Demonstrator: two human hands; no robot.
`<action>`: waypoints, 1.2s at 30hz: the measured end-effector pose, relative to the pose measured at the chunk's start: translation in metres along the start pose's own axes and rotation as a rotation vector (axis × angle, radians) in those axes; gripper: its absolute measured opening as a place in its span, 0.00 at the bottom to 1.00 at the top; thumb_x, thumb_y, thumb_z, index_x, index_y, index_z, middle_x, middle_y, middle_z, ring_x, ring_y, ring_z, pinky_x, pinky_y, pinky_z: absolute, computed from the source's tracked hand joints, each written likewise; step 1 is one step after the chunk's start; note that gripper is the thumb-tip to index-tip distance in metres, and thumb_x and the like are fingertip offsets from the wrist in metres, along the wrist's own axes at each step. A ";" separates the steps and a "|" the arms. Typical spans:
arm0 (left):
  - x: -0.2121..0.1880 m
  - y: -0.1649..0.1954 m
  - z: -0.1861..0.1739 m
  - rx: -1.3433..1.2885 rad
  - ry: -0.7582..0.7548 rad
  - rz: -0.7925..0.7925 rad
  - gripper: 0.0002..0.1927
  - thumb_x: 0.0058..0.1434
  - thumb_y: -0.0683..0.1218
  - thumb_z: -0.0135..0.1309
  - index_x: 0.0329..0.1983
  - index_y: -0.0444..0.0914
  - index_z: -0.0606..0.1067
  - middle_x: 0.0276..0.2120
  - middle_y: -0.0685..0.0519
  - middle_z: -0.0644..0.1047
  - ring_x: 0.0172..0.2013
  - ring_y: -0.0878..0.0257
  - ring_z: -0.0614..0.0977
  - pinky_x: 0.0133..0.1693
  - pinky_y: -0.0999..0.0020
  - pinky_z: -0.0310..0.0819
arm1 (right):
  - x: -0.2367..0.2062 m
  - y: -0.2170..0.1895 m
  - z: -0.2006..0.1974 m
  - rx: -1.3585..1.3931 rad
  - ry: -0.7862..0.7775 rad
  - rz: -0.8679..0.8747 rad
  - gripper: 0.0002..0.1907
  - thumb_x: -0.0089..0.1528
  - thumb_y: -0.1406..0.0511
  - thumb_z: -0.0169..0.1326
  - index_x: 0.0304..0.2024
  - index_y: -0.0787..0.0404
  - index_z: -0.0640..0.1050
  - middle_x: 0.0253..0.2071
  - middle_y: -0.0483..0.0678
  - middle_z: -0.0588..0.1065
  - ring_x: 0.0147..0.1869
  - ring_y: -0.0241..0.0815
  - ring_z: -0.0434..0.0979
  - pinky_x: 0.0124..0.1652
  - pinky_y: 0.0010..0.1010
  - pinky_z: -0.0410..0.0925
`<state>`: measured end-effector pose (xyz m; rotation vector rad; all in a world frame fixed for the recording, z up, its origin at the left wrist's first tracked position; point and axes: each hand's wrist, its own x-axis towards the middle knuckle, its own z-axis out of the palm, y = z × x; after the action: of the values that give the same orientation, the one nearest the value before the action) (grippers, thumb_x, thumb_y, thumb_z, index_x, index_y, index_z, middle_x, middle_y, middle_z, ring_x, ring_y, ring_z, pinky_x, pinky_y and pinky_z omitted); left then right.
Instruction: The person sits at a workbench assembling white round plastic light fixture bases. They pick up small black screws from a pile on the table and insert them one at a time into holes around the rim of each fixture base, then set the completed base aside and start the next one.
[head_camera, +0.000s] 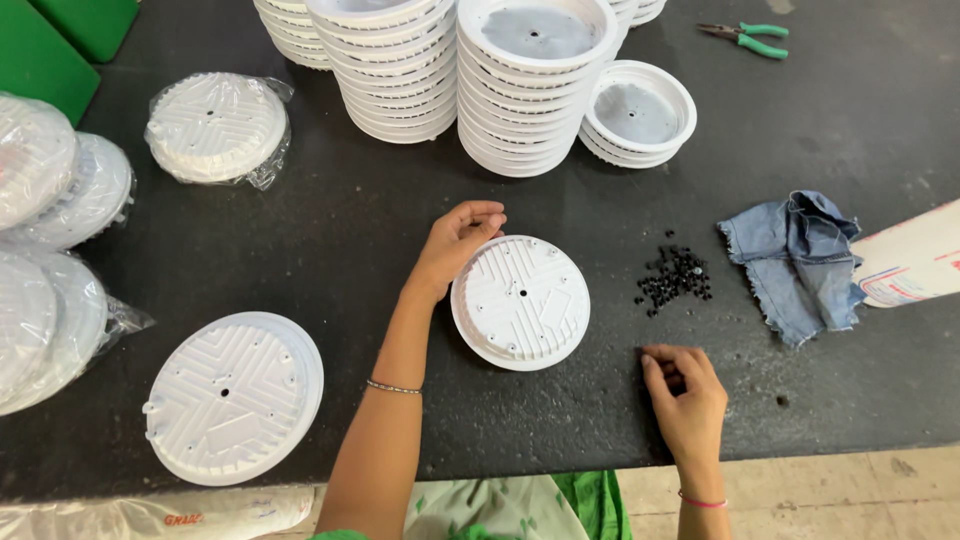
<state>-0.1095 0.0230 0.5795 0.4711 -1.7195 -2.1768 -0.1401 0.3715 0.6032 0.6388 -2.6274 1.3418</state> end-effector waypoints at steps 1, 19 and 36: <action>0.006 0.002 -0.005 -0.041 -0.008 0.015 0.21 0.64 0.49 0.60 0.57 0.34 0.76 0.46 0.49 0.80 0.42 0.66 0.82 0.45 0.71 0.79 | 0.006 -0.007 0.003 0.006 0.003 -0.026 0.06 0.62 0.70 0.61 0.42 0.63 0.82 0.39 0.47 0.78 0.34 0.35 0.76 0.36 0.26 0.70; 0.037 0.024 -0.049 -0.035 -0.097 -0.016 0.23 0.65 0.51 0.58 0.59 0.35 0.73 0.51 0.47 0.79 0.48 0.62 0.82 0.49 0.68 0.80 | 0.306 -0.018 0.101 -0.392 -0.104 -0.592 0.12 0.58 0.63 0.68 0.43 0.58 0.86 0.43 0.50 0.79 0.49 0.55 0.78 0.45 0.45 0.69; 0.014 0.030 -0.044 -0.033 -0.088 -0.007 0.23 0.64 0.50 0.59 0.58 0.34 0.74 0.50 0.48 0.80 0.48 0.62 0.82 0.50 0.68 0.79 | 0.251 -0.024 0.022 1.279 -0.057 0.129 0.14 0.72 0.64 0.51 0.56 0.67 0.73 0.54 0.52 0.79 0.57 0.45 0.83 0.60 0.40 0.78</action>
<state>-0.1006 -0.0281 0.5981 0.3785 -1.7265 -2.2581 -0.3549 0.2631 0.6818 0.5651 -1.5231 2.9811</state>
